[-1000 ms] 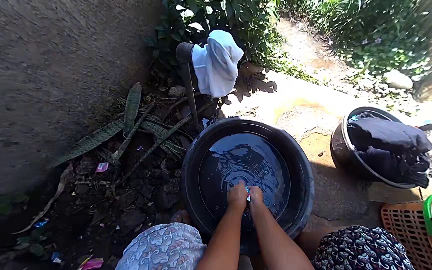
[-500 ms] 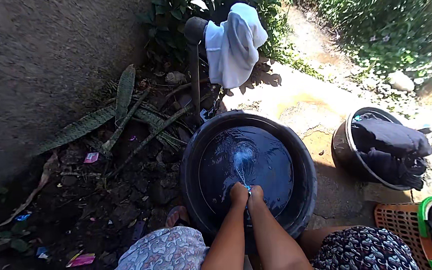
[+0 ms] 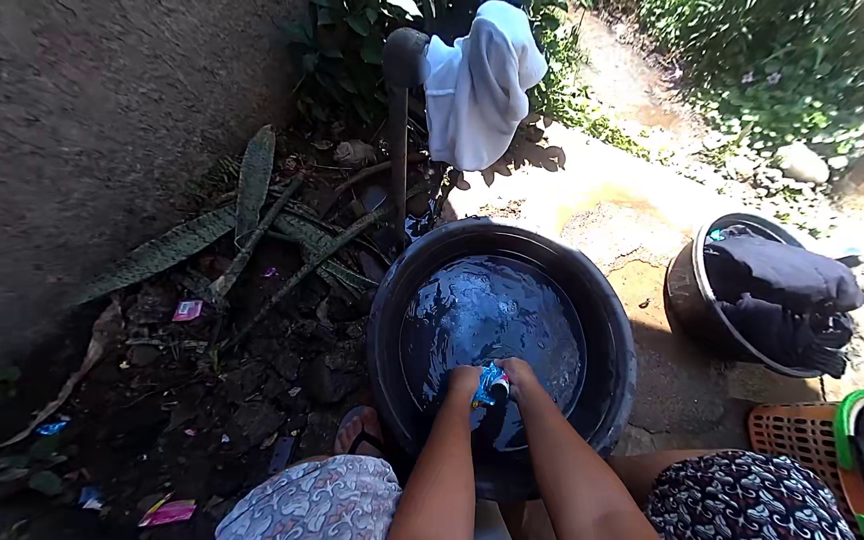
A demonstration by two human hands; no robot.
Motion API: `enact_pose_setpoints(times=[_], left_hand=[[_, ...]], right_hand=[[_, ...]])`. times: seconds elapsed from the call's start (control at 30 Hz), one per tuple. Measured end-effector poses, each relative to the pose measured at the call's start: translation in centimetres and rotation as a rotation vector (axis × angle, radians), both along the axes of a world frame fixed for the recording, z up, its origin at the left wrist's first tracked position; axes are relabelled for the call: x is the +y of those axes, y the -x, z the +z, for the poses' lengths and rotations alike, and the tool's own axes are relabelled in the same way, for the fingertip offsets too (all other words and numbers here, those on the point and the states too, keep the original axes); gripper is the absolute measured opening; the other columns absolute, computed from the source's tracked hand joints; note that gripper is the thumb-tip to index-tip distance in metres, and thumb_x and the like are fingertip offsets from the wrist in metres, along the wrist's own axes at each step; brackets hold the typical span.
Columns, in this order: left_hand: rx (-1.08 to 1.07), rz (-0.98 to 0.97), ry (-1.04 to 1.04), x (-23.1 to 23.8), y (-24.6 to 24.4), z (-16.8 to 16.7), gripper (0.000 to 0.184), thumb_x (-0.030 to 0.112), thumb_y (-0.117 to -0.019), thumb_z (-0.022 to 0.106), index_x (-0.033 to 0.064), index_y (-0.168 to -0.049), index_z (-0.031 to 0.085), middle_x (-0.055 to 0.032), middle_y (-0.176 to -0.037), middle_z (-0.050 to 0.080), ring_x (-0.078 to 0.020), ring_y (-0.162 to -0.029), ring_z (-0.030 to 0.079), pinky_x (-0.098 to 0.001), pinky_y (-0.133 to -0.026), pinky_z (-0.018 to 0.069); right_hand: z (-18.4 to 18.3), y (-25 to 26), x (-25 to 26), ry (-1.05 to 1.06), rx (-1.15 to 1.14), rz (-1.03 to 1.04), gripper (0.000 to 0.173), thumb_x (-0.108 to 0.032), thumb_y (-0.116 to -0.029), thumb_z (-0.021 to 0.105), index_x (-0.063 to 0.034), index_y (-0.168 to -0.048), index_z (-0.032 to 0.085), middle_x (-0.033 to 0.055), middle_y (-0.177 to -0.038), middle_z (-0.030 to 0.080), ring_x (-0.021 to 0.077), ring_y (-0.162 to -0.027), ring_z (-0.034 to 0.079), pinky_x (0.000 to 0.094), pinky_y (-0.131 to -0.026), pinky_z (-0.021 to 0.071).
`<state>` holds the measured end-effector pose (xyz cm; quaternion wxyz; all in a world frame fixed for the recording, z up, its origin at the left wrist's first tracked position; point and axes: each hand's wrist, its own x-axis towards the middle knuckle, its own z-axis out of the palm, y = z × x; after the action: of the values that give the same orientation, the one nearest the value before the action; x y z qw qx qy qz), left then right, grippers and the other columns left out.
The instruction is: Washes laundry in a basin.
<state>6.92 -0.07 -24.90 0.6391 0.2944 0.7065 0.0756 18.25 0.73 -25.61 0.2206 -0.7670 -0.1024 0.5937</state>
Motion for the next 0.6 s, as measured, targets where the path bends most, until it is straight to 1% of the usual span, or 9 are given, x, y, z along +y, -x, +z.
enact_pose_setpoints(times=[0.13, 0.23, 0.27, 0.33, 0.4, 0.5, 0.53, 0.57, 0.6], left_hand=[[-0.068, 0.039, -0.016, -0.2, 1.5, -0.8, 0.039, 0.024, -0.1060, 0.058, -0.0077, -0.128, 0.061, -0.0273, -0.132, 0.061, -0.0341, -0.124, 0.058, -0.0492, -0.107, 0.0445], [-0.177, 0.025, -0.017, -0.3, 2.2, -0.6, 0.041, 0.026, -0.1035, 0.063, -0.0055, -0.129, 0.061, -0.0247, -0.126, 0.064, -0.0312, -0.116, 0.062, -0.0469, -0.102, 0.0486], [-0.229, 0.003, 0.005, -0.5, 2.3, -0.5, 0.044, 0.025, -0.1010, 0.067, -0.0054, -0.131, 0.059, -0.0246, -0.125, 0.064, -0.0307, -0.114, 0.063, -0.0462, -0.101, 0.0499], [-0.295, -0.117, 0.059, -0.7, 2.6, -0.3, 0.051, 0.019, -0.0960, 0.073, -0.0049, -0.137, 0.053, -0.0249, -0.126, 0.062, -0.0298, -0.113, 0.062, -0.0449, -0.100, 0.0502], [-0.260, -0.307, 0.082, -0.8, 3.0, 0.0, 0.058, 0.016, -0.0911, 0.078, -0.0033, -0.139, 0.052, -0.0238, -0.127, 0.062, -0.0289, -0.113, 0.062, -0.0446, -0.099, 0.0505], [-0.125, -0.587, 0.073, -0.4, 3.5, 0.7, 0.063, 0.019, -0.0898, 0.079, -0.0023, -0.142, 0.053, -0.0246, -0.136, 0.059, -0.0329, -0.124, 0.058, -0.0507, -0.107, 0.0449], [-0.115, -0.596, 0.052, -0.5, 3.6, 0.7, 0.057, 0.020, -0.0906, 0.078, -0.0022, -0.138, 0.056, -0.0242, -0.133, 0.060, -0.0326, -0.123, 0.059, -0.0510, -0.106, 0.0451], [-0.138, -0.515, 0.031, -0.8, 3.7, 0.5, 0.051, 0.019, -0.0918, 0.077, -0.0024, -0.134, 0.058, -0.0236, -0.130, 0.062, -0.0311, -0.119, 0.060, -0.0493, -0.104, 0.0466], [-0.192, -0.352, 0.020, -1.4, 3.8, 0.2, 0.046, 0.017, -0.0938, 0.074, -0.0033, -0.132, 0.059, -0.0234, -0.127, 0.063, -0.0298, -0.115, 0.061, -0.0469, -0.102, 0.0480]], right_hand=[[0.5, -2.3, -0.6, 0.058, 0.272, 0.329, 0.035, -0.027, -0.1076, 0.052, -0.0022, -0.132, 0.055, 0.0133, -0.105, 0.066, 0.0200, -0.090, 0.066, 0.0380, -0.080, 0.0561], [0.8, -3.7, -1.3, 0.127, 0.380, 0.531, 0.027, -0.021, -0.1043, 0.050, -0.0060, -0.127, 0.055, 0.0111, -0.095, 0.068, 0.0191, -0.077, 0.067, 0.0350, -0.066, 0.0563], [1.3, -4.0, -1.3, 0.151, 0.370, 0.540, 0.028, -0.016, -0.1030, 0.050, -0.0057, -0.129, 0.055, 0.0124, -0.096, 0.069, 0.0204, -0.077, 0.068, 0.0355, -0.066, 0.0567], [2.1, -4.7, -1.1, 0.162, 0.318, 0.563, 0.037, -0.002, -0.0980, 0.052, -0.0033, -0.135, 0.052, 0.0145, -0.101, 0.066, 0.0218, -0.081, 0.066, 0.0383, -0.071, 0.0574], [2.6, -5.4, -0.7, 0.186, 0.258, 0.661, 0.044, 0.003, -0.0959, 0.052, -0.0023, -0.139, 0.050, 0.0156, -0.104, 0.064, 0.0216, -0.082, 0.065, 0.0390, -0.072, 0.0569], [2.2, -6.4, -0.6, 0.247, 0.221, 0.740, 0.042, 0.005, -0.0961, 0.051, -0.0042, -0.137, 0.051, 0.0119, -0.098, 0.062, 0.0171, -0.074, 0.062, 0.0332, -0.065, 0.0545], [2.1, -6.5, -0.7, 0.265, 0.225, 0.739, 0.038, 0.003, -0.0972, 0.050, -0.0048, -0.134, 0.051, 0.0101, -0.094, 0.062, 0.0150, -0.070, 0.061, 0.0305, -0.061, 0.0536], [2.0, -6.6, -1.0, 0.277, 0.223, 0.709, 0.034, 0.002, -0.0980, 0.050, -0.0047, -0.131, 0.052, 0.0090, -0.089, 0.061, 0.0136, -0.064, 0.059, 0.0283, -0.057, 0.0518], [2.0, -6.5, -1.3, 0.283, 0.215, 0.666, 0.030, 0.000, -0.0987, 0.049, -0.0042, -0.128, 0.053, 0.0079, -0.084, 0.059, 0.0123, -0.060, 0.056, 0.0264, -0.053, 0.0496]])
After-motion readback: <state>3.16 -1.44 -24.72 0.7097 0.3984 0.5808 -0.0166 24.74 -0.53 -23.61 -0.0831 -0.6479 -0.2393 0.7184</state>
